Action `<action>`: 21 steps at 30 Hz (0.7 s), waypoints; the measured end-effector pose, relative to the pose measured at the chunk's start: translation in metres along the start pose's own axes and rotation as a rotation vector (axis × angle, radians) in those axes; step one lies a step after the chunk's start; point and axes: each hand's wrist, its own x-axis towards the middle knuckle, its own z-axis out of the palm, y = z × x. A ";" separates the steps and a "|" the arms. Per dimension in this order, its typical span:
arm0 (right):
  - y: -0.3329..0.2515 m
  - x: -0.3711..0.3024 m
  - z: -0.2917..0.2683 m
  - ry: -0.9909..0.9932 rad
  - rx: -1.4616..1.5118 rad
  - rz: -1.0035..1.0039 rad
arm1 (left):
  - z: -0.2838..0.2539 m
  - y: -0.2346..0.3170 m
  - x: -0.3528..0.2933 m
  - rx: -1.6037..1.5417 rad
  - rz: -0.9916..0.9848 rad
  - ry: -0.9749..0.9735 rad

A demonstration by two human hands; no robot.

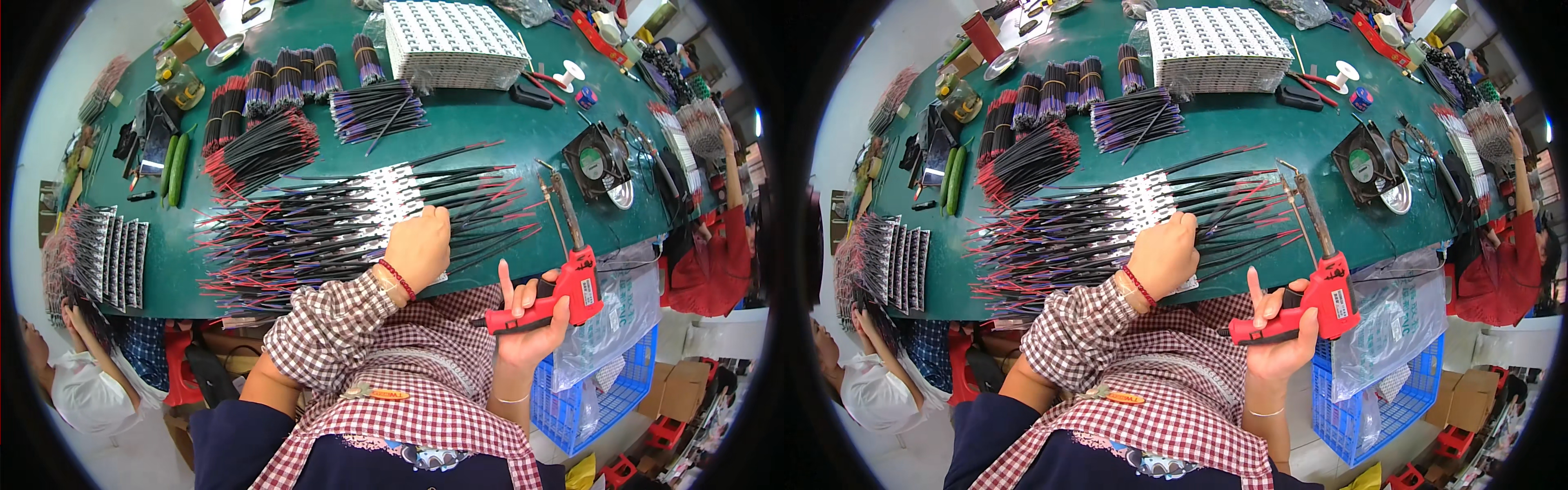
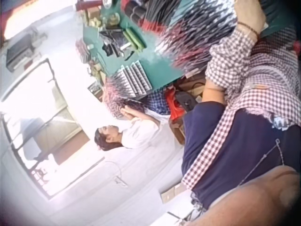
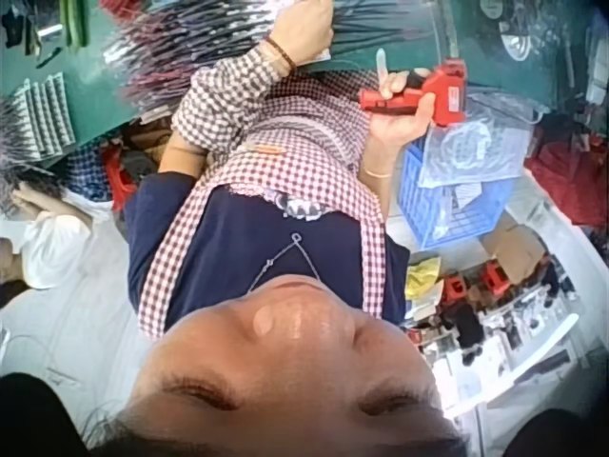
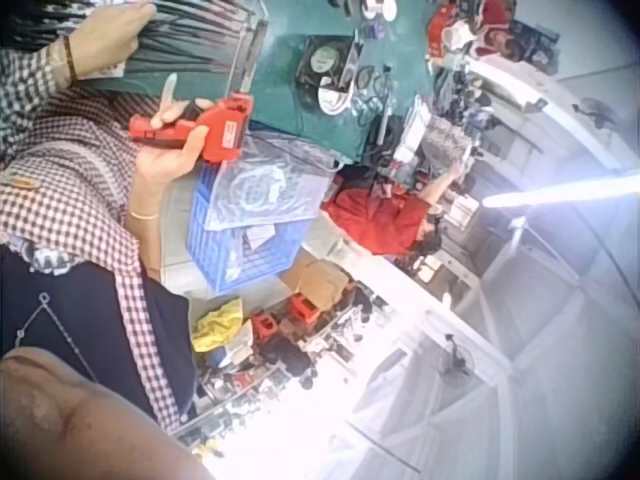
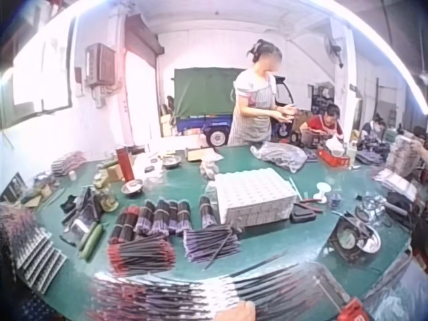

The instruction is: The person solders wires onto a circuit board sheet using a soldering tool, sets the assembled board aside, places a new board sheet on the table, and solders wires onto it.

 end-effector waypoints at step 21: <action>0.126 0.024 0.041 -0.088 0.347 0.514 | -0.144 -0.037 -0.092 -0.911 -0.440 0.417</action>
